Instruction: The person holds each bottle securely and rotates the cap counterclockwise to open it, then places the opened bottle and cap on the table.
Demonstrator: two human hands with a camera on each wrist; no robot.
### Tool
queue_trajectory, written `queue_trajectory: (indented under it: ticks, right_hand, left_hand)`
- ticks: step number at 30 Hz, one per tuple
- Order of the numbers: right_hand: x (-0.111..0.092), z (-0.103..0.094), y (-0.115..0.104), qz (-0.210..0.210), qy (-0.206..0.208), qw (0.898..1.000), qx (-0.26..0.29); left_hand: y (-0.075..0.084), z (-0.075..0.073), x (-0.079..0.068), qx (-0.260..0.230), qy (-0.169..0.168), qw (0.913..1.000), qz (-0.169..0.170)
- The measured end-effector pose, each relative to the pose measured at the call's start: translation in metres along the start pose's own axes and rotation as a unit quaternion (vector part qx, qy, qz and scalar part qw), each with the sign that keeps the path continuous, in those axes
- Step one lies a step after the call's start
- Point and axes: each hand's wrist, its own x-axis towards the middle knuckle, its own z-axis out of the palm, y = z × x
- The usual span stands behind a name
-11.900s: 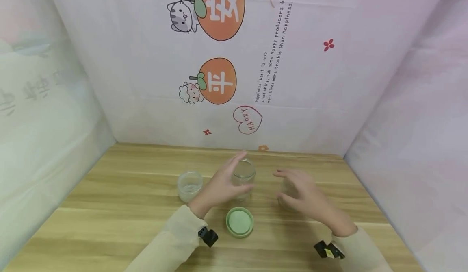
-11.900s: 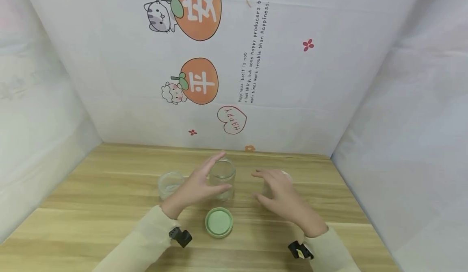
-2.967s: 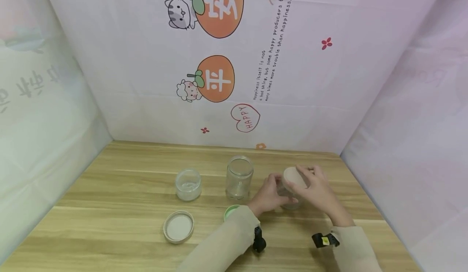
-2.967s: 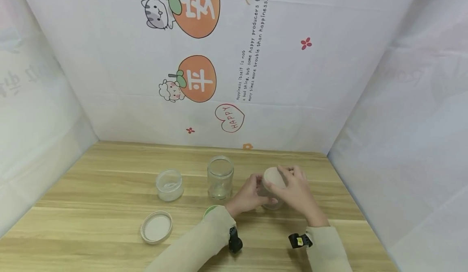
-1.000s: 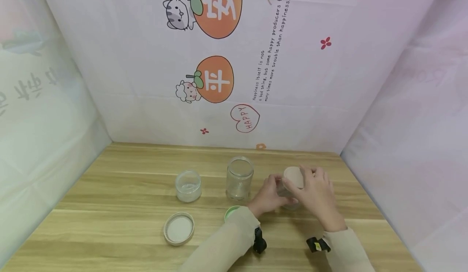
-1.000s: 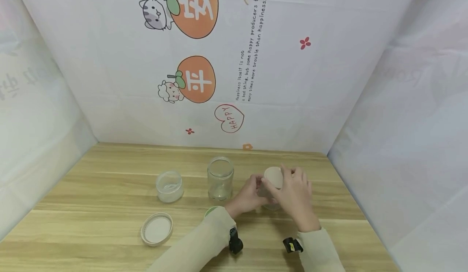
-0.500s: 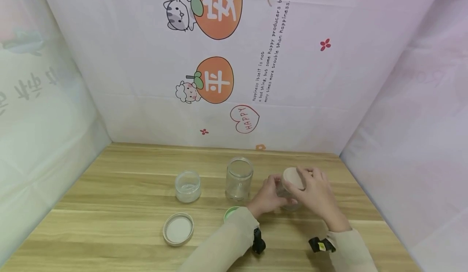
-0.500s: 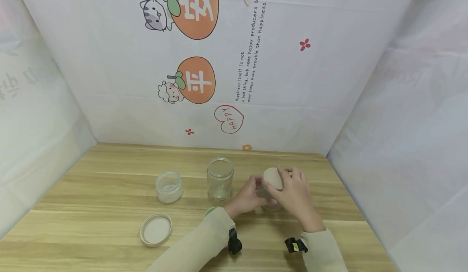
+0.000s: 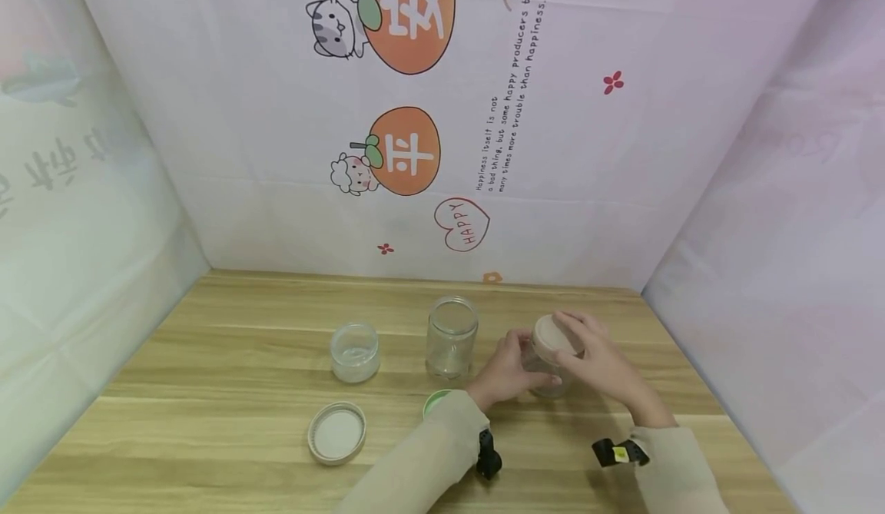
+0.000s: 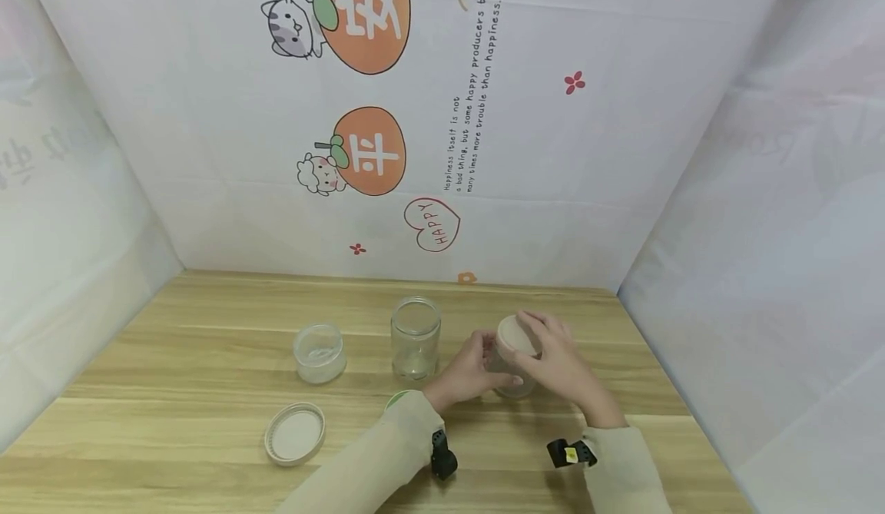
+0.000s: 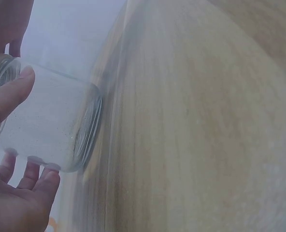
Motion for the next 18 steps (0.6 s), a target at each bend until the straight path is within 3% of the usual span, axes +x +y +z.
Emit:
queue_trajectory:
  ticks: [11,18]
  right_hand:
    - [0.0015,0.0015,0.0057,-0.027,-0.017,0.999,0.036]
    - [0.0027,0.0050,0.0016,0.001,0.005,1.000,0.027]
  left_hand:
    - [-0.0019,-0.0014,0.0001,-0.009,-0.010,0.9999,0.000]
    - [-0.0043,0.0003,0.0023,-0.013,-0.004,0.9999,0.005]
